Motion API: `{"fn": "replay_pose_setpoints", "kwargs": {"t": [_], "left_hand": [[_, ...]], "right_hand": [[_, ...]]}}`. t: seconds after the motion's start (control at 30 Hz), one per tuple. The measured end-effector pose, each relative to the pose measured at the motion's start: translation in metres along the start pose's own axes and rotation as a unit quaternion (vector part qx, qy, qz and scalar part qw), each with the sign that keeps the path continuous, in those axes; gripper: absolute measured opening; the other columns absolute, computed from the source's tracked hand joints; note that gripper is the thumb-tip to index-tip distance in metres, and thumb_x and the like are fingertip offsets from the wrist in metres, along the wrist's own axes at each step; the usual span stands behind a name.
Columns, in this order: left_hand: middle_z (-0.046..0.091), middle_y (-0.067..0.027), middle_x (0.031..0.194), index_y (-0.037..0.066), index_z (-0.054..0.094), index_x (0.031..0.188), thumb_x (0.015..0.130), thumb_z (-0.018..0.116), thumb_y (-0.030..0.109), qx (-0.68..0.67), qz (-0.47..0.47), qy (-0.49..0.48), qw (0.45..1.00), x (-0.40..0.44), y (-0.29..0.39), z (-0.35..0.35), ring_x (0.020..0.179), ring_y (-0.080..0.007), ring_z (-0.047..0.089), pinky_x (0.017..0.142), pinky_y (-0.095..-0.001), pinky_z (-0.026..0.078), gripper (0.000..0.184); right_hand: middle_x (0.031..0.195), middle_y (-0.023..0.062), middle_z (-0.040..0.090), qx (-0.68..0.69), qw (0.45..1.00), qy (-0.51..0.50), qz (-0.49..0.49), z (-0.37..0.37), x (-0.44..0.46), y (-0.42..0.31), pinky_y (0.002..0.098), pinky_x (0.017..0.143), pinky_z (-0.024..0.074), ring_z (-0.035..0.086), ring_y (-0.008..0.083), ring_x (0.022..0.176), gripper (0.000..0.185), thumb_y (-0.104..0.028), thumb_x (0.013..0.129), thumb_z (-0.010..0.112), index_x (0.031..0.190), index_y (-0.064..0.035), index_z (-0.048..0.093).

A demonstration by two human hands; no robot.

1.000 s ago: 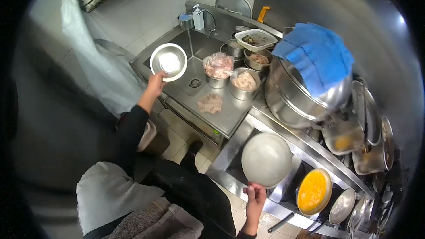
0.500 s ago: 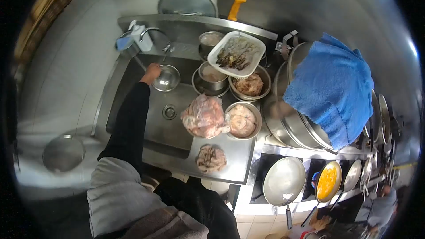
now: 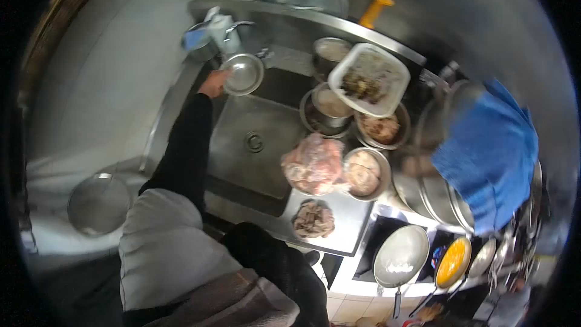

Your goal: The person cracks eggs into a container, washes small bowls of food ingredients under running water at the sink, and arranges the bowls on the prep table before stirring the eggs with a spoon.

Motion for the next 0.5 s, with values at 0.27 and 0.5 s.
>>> {"fn": "replay_pose_setpoints", "kwargs": {"t": [0.27, 0.5], "left_hand": [[0.066, -0.0193, 0.081, -0.009, 0.064, 0.101, 0.083, 0.057, 0.008, -0.322, -0.254, 0.186, 0.893, -0.064, -0.023, 0.006, 0.064, -0.0268, 0.067, 0.051, -0.0403, 0.049, 0.026], [0.058, -0.0222, 0.133, 0.0, 0.072, 0.096, 0.081, 0.066, 0.019, 0.234, 0.162, 0.065, 0.956, -0.013, 0.156, 0.042, 0.119, -0.0365, 0.058, 0.097, -0.0481, 0.05, 0.025]], "right_hand": [[0.101, 0.0164, 0.067, -0.045, 0.999, -0.019, -0.015, -0.003, 0.021, -0.012, 0.0385, 0.082, 0.0549, 0.063, 0.0262, 0.091, 0.029, -0.012, 0.08, 0.07, 0.107, -0.0029, 0.065], [0.101, 0.0185, 0.067, -0.049, 0.999, -0.003, 0.0, -0.006, 0.019, 0.0, 0.0398, 0.083, 0.0544, 0.064, 0.029, 0.093, 0.034, -0.011, 0.075, 0.072, 0.108, -0.0023, 0.066]]}}
Point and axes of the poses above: each hand's wrist, its own x-axis towards the middle knuckle, its own z-axis out of the palm, y = z × x, the point moved 7 cm from there along x, towards the middle knuckle
